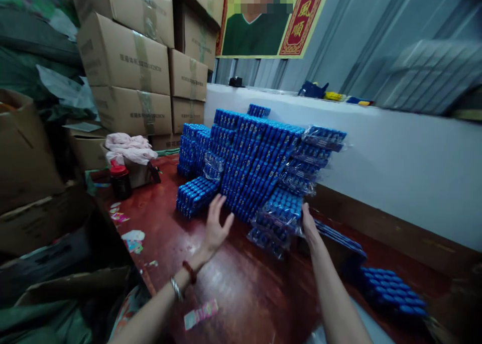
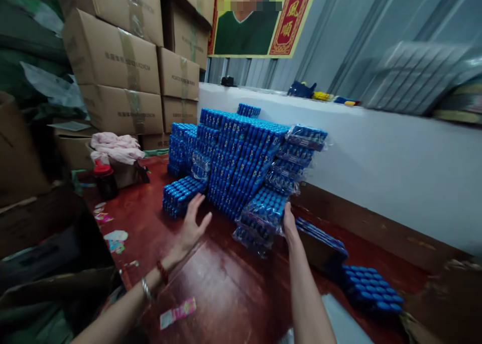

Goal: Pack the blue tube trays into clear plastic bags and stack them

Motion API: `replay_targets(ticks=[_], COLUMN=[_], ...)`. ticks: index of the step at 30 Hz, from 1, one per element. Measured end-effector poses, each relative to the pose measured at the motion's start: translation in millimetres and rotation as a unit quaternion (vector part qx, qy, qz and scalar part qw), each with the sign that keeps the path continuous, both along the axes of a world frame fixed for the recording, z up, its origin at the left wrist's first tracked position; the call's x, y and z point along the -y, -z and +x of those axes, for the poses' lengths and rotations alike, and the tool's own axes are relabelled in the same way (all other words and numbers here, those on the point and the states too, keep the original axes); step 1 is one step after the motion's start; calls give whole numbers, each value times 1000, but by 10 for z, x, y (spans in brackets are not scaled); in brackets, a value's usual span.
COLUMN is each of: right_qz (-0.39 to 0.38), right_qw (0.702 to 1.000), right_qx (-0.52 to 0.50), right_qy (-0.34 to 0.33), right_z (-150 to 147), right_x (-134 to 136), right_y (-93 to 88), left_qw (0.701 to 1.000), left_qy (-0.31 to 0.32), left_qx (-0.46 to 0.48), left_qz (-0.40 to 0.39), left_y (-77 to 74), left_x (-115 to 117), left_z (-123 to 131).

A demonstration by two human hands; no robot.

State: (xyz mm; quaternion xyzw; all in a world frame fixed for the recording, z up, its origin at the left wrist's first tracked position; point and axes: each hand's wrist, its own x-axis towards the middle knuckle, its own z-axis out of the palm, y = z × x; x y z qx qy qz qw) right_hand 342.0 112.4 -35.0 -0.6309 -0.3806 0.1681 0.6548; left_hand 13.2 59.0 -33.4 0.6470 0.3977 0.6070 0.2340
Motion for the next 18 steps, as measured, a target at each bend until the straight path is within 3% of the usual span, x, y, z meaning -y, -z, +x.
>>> replay_targets(ticks=[2, 4, 7, 9, 11, 14, 15, 18], right_qz=[-12, -21, -43, -72, -151, -311, -336, -336], right_qw=[999, 995, 982, 965, 921, 798, 769, 736], right_qx=[6, 23, 74, 146, 271, 475, 513, 575], right_qy=[40, 99, 168, 204, 234, 204, 179, 123], right_z=[25, 70, 190, 321, 502, 798, 875, 985], right_x=[134, 387, 822, 1023, 1103, 1058, 1027, 946], right_y=[199, 413, 649, 691, 643, 510, 473, 414], left_qw=[989, 964, 930, 922, 924, 932, 934, 938], left_qy=[-132, -206, -212, -184, -151, -137, -141, -156], left_qx=[-54, -123, -208, -237, -246, -244, -242, -234], left_qz=[-39, -118, -218, -244, -250, -231, -223, -204], left_y=[100, 174, 319, 447, 570, 698, 724, 774], left_x=[-398, -729, -1039, -1155, -1235, -1302, -1313, -1330], left_z=[-317, -620, -964, -1104, -1178, -1199, -1191, -1163])
